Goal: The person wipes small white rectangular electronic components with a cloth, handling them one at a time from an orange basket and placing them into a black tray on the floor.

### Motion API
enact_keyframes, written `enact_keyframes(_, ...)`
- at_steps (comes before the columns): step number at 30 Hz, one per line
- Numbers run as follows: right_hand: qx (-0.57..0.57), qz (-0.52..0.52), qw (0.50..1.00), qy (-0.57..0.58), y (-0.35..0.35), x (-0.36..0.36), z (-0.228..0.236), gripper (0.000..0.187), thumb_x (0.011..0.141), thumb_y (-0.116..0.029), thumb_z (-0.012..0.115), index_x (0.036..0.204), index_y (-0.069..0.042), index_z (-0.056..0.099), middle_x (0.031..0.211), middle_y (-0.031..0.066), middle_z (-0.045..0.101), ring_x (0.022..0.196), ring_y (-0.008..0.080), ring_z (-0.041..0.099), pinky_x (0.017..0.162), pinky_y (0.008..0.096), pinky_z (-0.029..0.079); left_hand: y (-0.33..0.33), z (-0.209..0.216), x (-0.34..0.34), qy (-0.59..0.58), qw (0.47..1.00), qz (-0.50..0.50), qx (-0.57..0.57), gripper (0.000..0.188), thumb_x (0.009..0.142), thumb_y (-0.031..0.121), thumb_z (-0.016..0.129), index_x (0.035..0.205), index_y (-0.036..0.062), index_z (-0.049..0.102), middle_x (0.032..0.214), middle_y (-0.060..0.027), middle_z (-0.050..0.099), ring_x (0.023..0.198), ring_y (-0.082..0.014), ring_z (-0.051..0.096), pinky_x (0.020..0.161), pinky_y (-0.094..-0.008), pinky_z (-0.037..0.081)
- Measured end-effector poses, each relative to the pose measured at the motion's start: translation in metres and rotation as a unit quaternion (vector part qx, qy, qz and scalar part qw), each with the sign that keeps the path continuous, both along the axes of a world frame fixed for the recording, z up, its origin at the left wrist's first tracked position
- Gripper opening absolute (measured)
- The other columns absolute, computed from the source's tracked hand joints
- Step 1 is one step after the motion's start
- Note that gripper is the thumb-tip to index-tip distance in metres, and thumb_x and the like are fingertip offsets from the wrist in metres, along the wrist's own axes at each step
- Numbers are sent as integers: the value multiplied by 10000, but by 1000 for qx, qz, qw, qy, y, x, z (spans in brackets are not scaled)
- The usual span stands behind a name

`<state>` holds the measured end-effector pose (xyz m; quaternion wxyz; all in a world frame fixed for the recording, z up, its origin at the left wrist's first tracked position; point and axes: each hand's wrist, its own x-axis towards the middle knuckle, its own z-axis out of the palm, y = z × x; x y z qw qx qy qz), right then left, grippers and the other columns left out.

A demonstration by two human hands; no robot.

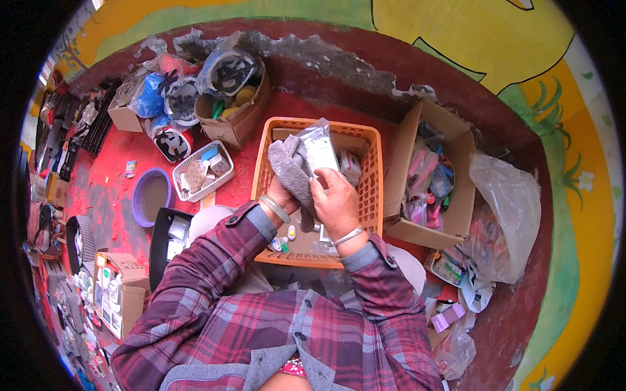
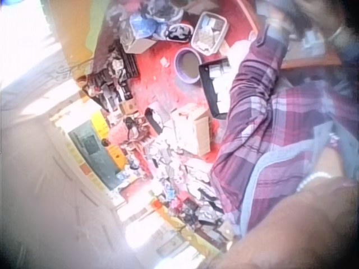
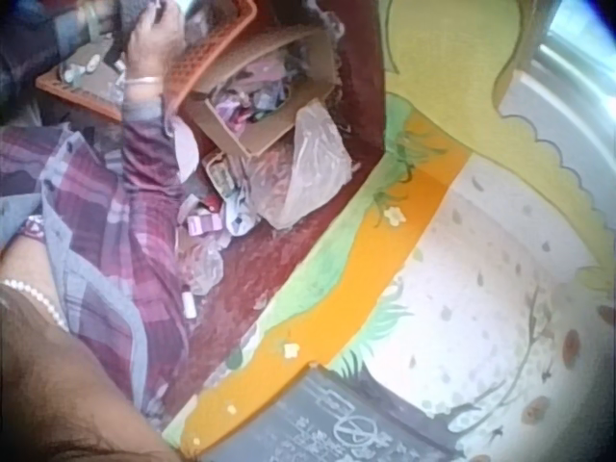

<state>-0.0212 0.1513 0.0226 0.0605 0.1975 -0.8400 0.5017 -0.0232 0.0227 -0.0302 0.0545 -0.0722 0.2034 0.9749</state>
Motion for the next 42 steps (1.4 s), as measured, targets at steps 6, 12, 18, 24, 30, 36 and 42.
enact_keyframes(6,14,8,1000,18,-4,2,3,136,812,-119,623,924,-42,620,860,140,631,806,325,615,706,380,485,9,17,6,0,999,-2,38,431,846,461,590,1074,95,593,983,-54,636,881,-180,609,823,-327,497)
enact_keyframes(12,-145,20,984,-103,8,-12,11,87,834,-96,605,875,-20,611,810,84,624,728,145,597,665,282,474,5,16,6,-37,999,5,-31,435,854,492,569,1067,114,598,984,-37,638,886,-163,608,828,-319,493)
enact_keyframes(18,-36,82,991,-96,8,-19,-13,150,843,-142,629,883,3,616,782,65,605,720,122,570,655,268,462,3,8,5,-1,997,-17,-79,346,913,418,535,1077,115,570,1045,-25,599,898,-139,585,793,-291,488)
enact_keyframes(24,-198,72,976,-58,18,-11,42,102,919,-98,542,873,-10,563,757,-38,498,719,38,447,616,204,395,-10,-64,-24,-5,896,120,-427,316,919,253,543,1121,11,563,1043,-74,638,895,-169,619,795,-321,498)
enact_keyframes(30,108,-38,984,135,37,-10,61,51,854,-127,617,885,-89,603,713,161,605,650,335,621,551,368,472,-25,-49,-16,-136,958,140,-209,293,922,190,530,1161,21,545,1037,-92,648,906,-217,650,818,-341,518)
enact_keyframes(36,125,-58,978,159,44,-18,51,67,837,-127,629,848,-61,629,741,165,617,672,321,624,595,347,482,-29,-21,-11,-50,973,156,-164,359,923,211,545,1219,12,507,1086,-94,632,947,-211,640,835,-346,520)
enact_keyframes(42,-78,-83,993,13,54,-39,31,124,910,-116,582,885,4,598,724,7,593,674,62,510,611,231,433,-32,5,-9,9,985,149,-89,369,921,235,560,1211,11,512,1101,-96,624,965,-212,636,836,-349,521)
